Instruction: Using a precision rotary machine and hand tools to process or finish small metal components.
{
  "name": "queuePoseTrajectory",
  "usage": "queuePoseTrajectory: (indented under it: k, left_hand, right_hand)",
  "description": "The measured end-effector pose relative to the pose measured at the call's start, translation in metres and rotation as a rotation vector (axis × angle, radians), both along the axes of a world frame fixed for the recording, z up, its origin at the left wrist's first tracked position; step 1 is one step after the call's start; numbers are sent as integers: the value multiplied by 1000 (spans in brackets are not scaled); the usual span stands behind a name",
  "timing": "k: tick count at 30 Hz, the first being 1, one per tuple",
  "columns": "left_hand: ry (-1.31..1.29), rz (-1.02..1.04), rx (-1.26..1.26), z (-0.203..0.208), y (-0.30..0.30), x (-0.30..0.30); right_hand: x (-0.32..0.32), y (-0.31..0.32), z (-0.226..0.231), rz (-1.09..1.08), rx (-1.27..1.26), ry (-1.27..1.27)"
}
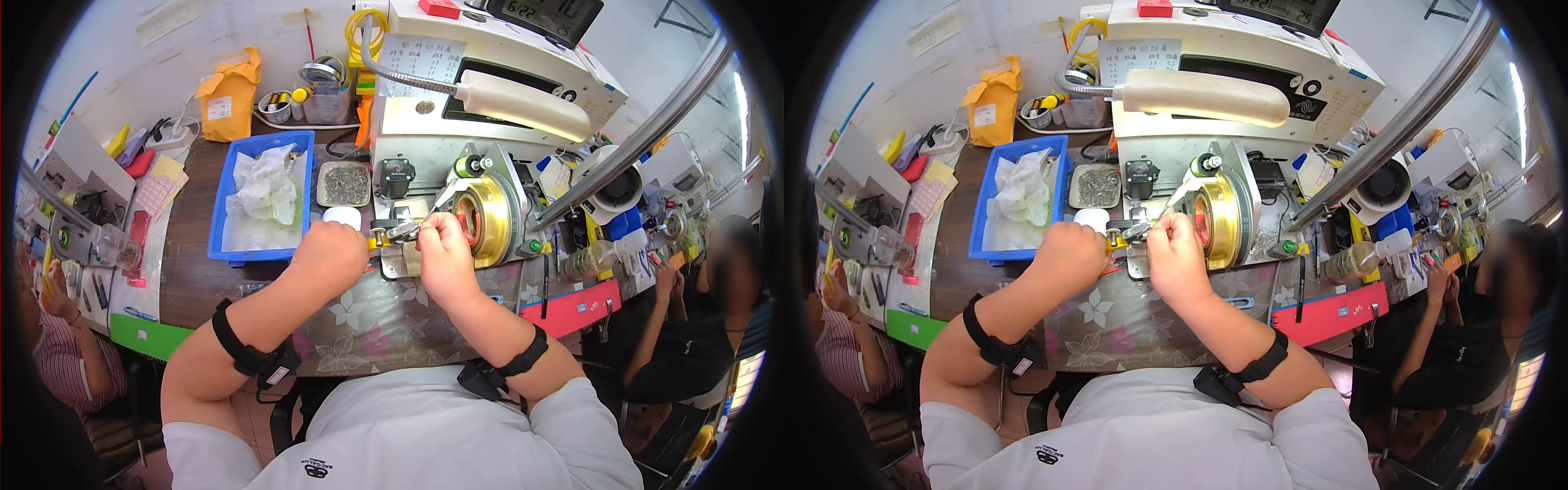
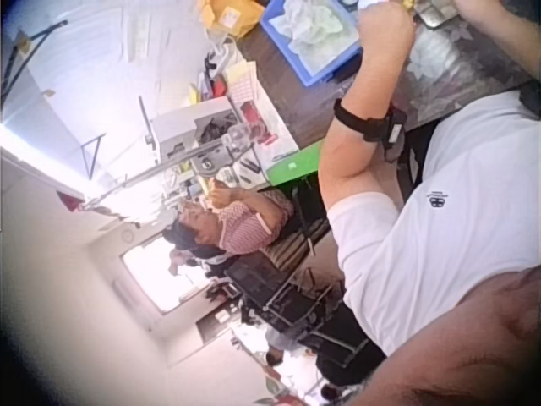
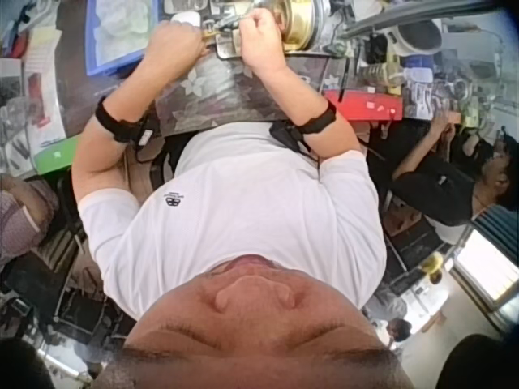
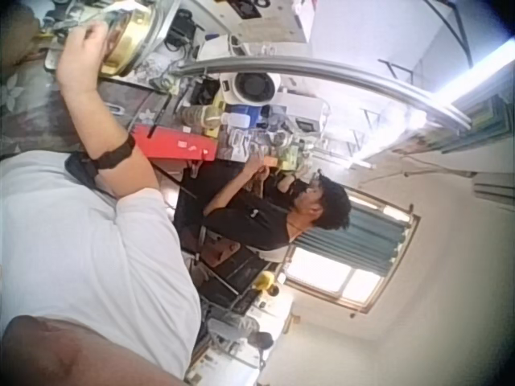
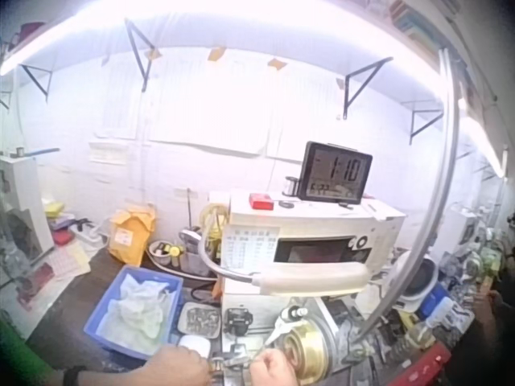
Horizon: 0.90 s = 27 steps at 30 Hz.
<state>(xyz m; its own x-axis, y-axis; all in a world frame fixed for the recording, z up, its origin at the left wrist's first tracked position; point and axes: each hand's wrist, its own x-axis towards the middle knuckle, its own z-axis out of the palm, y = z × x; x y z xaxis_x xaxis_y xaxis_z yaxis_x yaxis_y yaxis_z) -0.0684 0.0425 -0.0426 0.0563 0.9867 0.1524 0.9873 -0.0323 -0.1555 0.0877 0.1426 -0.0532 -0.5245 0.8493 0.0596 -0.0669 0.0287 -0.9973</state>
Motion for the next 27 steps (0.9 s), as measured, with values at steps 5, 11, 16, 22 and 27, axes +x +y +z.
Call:
queuePoseTrajectory:
  k: [5,11,16,22,27]
  left_hand:
    - [-26,22,-21,-18,5,7]
    - [-27,51,15,-28,5,9]
    - [25,51,29,-30,5,13]
    - [5,130,50,-32,3,23]
    - [-86,305,18,-14,-13,52]
  right_hand:
    - [2,-3,4,51,-36,-13]
    - [-3,-1,-4,12,-33,46]
    - [-3,-3,-10,9,-19,80]
    - [27,-21,5,53,-70,-12]
    - [134,-41,51,445,112,-409]
